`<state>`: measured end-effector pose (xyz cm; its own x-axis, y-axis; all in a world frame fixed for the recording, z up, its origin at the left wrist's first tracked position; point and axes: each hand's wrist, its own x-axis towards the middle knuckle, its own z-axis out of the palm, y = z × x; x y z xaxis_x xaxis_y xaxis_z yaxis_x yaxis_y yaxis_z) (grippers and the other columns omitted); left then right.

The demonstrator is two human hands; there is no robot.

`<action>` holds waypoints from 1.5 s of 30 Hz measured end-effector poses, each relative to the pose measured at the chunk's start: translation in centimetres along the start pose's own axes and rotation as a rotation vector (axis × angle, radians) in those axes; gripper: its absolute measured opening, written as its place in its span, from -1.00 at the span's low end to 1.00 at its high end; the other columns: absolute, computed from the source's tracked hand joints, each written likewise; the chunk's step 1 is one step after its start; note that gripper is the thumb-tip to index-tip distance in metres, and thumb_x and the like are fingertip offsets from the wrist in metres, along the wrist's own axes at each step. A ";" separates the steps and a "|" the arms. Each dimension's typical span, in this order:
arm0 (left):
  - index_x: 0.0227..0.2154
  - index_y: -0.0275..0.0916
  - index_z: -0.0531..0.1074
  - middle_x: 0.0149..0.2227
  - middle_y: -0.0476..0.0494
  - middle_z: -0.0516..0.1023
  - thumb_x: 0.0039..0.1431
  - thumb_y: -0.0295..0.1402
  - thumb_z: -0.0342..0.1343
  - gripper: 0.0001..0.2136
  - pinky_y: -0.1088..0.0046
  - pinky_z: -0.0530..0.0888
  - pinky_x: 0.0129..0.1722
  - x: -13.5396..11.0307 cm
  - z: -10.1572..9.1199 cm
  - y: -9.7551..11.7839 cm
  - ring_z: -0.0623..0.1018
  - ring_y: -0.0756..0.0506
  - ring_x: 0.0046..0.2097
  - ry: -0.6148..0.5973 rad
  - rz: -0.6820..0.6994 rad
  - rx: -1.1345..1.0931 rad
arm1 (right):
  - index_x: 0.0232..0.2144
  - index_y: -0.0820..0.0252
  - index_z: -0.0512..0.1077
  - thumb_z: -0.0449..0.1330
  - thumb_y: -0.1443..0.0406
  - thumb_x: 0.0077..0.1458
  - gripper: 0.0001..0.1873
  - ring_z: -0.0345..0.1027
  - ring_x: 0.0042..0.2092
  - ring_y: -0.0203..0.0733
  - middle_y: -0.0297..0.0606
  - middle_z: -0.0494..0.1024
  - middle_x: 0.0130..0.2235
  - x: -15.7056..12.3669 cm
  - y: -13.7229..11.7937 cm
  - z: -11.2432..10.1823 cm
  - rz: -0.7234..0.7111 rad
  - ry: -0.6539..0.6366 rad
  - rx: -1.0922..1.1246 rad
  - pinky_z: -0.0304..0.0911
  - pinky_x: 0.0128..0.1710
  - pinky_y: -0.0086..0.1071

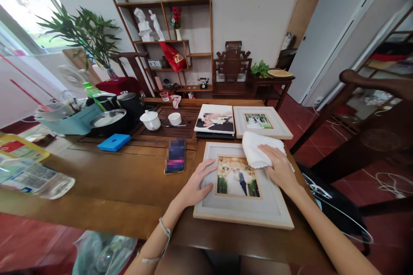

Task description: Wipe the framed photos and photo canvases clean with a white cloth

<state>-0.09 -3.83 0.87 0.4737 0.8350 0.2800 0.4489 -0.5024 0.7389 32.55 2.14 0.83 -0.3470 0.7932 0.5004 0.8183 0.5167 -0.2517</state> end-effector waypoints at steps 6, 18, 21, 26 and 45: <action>0.25 -0.12 0.18 0.34 -0.22 0.10 0.30 -0.37 -0.05 -0.54 -0.07 0.00 0.32 -0.6 0.4 -0.5 0.00 -0.28 0.37 0.000 -0.008 0.007 | 0.10 0.30 0.36 0.04 0.50 -0.10 -0.37 0.09 0.27 0.09 -0.01 0.37 0.18 0.3 -0.9 0.4 -0.095 -0.067 -0.107 -0.08 0.26 0.10; 0.28 -0.11 0.12 0.33 -0.24 0.12 0.31 -0.40 -0.07 -0.51 -0.08 0.00 0.32 -0.7 0.6 -0.7 0.01 -0.27 0.37 0.010 0.007 0.028 | 0.07 0.16 0.40 0.03 0.53 -0.31 -0.21 0.18 0.22 0.09 -0.10 0.45 0.13 -5.5 -6.9 -3.9 -0.169 -0.351 -0.001 0.04 0.21 0.11; 0.29 -0.09 0.10 0.33 -0.23 0.12 0.31 -0.41 -0.07 -0.50 -0.07 0.01 0.33 -0.7 0.6 -0.7 0.01 -0.27 0.37 0.011 0.013 0.034 | 0.11 0.07 0.36 0.00 0.53 -0.39 -0.11 0.21 0.21 -0.01 -0.22 0.41 0.17 -7.1 -8.3 -5.7 -0.208 -0.465 0.069 0.10 0.21 0.00; 0.29 -0.08 0.09 0.33 -0.21 0.10 0.32 -0.43 -0.11 -0.51 -0.07 0.01 0.32 -0.7 0.4 -0.8 0.00 -0.24 0.37 -0.019 0.017 0.044 | 0.15 0.13 0.33 0.01 0.51 -0.31 -0.14 0.14 0.26 0.00 -0.17 0.35 0.21 -4.3 -5.8 -4.1 -0.134 -0.363 0.027 -0.01 0.25 0.07; 0.28 -0.10 0.13 0.30 -0.24 0.16 0.35 -0.35 -0.14 -0.55 -0.08 0.00 0.32 -0.3 0.8 -2.8 0.05 -0.24 0.35 0.018 0.093 0.058 | 0.12 0.22 0.39 0.09 0.46 -0.11 -0.34 0.08 0.28 0.10 -0.04 0.35 0.20 -2.4 -10.6 -6.4 -0.187 -0.784 0.104 0.01 0.23 0.05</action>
<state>-0.92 -2.89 -1.75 0.5021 0.7878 0.3567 0.4468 -0.5894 0.6730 27.62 -7.28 7.64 -0.7253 0.6660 -0.1744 0.6818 0.6597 -0.3162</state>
